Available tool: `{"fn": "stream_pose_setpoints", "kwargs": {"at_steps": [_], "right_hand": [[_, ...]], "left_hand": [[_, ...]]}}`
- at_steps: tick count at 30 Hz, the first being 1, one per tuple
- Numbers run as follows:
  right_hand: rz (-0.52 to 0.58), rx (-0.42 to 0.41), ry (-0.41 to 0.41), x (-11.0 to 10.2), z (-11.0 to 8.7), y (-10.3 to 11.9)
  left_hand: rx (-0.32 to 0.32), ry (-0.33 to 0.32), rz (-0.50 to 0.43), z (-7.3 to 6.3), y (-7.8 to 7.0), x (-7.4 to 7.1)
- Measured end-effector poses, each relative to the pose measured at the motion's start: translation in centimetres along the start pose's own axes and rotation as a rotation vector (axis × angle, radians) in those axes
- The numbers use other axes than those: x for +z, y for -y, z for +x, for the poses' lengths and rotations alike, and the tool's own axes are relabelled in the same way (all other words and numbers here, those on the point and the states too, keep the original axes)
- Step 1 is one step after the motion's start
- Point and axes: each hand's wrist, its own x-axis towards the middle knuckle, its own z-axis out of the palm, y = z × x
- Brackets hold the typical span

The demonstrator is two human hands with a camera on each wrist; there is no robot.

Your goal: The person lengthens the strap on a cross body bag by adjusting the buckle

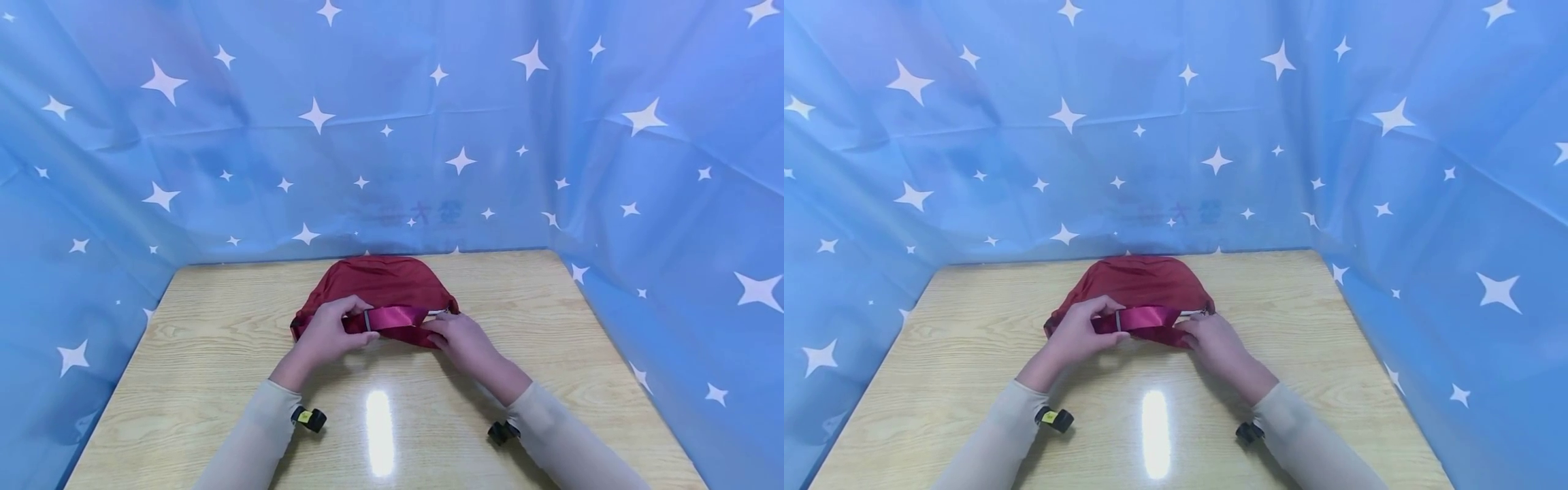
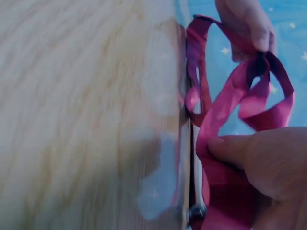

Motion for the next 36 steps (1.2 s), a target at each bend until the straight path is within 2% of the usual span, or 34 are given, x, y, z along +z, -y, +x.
{"fn": "stream_pose_setpoints", "kwargs": {"at_steps": [6,11,14,18,22,25,29,32,36], "right_hand": [[-0.036,0.037,-0.051,-1.1,-1.1,-1.0],[-0.082,0.089,-0.042,-1.8,-1.9,-1.7],[-0.127,0.114,-0.036,-2.1,-2.3,-2.0],[-0.160,0.125,-0.046,-2.3,-2.6,-2.1],[-0.173,0.115,-0.051,-2.2,-2.5,-1.9],[-0.136,0.113,-0.052,-1.9,-2.3,-1.2],[0.005,0.131,-0.044,-1.5,-1.4,0.3],[0.116,0.158,-0.011,-0.8,-0.2,1.4],[0.176,0.199,0.038,0.5,1.3,2.4]], "left_hand": [[0.011,0.003,0.017,-0.1,-0.1,0.1],[0.021,0.003,0.012,-0.2,-0.1,0.1],[0.059,-0.006,-0.001,-0.1,0.0,0.1],[0.089,-0.013,0.007,0.0,0.2,0.1],[0.080,-0.012,0.016,0.1,0.3,0.1],[0.079,-0.003,0.007,0.1,0.3,0.1],[0.082,0.001,0.006,0.1,0.3,0.0],[0.086,-0.002,0.008,0.1,0.3,0.0],[0.087,-0.002,0.015,0.2,0.1,0.0]]}}
